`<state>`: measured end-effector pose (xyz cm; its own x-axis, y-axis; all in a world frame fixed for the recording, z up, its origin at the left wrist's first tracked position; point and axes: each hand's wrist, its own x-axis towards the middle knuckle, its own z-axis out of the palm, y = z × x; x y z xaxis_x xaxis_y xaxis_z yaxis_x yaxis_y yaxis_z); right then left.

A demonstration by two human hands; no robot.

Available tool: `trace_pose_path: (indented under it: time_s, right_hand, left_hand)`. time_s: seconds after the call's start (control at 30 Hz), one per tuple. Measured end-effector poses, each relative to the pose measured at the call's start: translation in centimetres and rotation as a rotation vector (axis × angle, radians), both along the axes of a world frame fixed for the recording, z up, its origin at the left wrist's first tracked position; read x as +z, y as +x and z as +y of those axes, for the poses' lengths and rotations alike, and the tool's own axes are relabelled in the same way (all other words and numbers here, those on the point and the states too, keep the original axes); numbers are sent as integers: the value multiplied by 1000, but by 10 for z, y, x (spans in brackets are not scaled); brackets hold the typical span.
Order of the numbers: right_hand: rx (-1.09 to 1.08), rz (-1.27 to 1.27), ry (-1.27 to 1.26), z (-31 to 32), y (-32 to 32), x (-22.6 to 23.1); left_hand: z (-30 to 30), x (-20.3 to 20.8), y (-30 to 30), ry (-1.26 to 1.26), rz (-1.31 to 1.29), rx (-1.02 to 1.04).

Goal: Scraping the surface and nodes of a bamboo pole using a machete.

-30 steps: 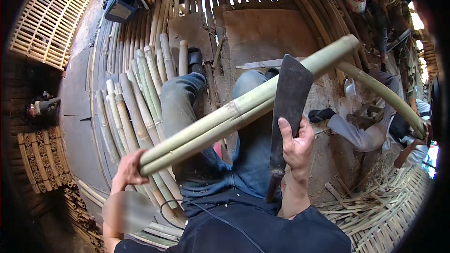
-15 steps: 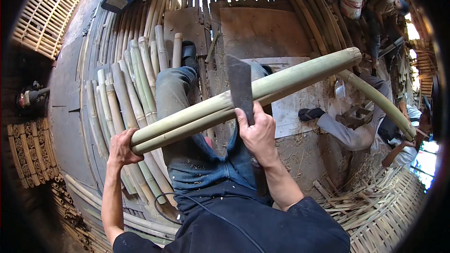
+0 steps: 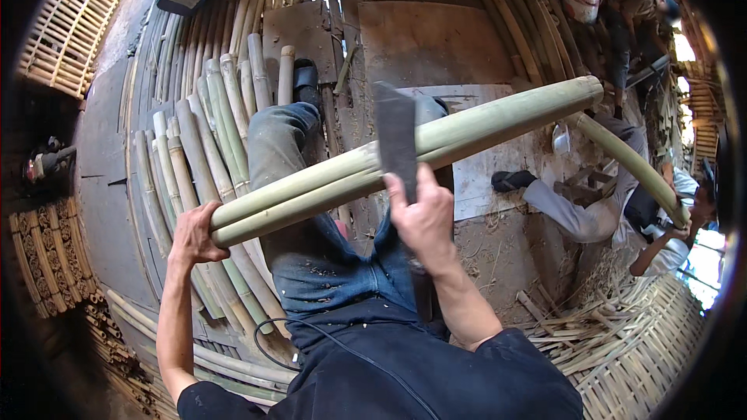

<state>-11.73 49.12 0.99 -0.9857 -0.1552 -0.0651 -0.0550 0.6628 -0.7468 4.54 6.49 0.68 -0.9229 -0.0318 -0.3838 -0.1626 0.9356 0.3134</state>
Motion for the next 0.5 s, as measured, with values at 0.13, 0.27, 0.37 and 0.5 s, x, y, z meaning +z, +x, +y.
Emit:
trace_pose_path:
  time_s: [0.13, 0.27, 0.37, 0.5]
  right_hand:
    - [88, -83, -175, 7, -16, -6]
    - [-230, -94, -89, 64, -46, 14]
    - [-379, 71, 58, 97, -62, -4]
    - [-6, 65, -27, 6, -11, -11]
  left_hand:
    - [-5, -1, 8, 22, 4, 33]
    - [-1, -1, 5, 6, 33, 11]
    - [4, 2, -2, -10, 2, 1]
    - [8, 3, -5, -12, -17, -4]
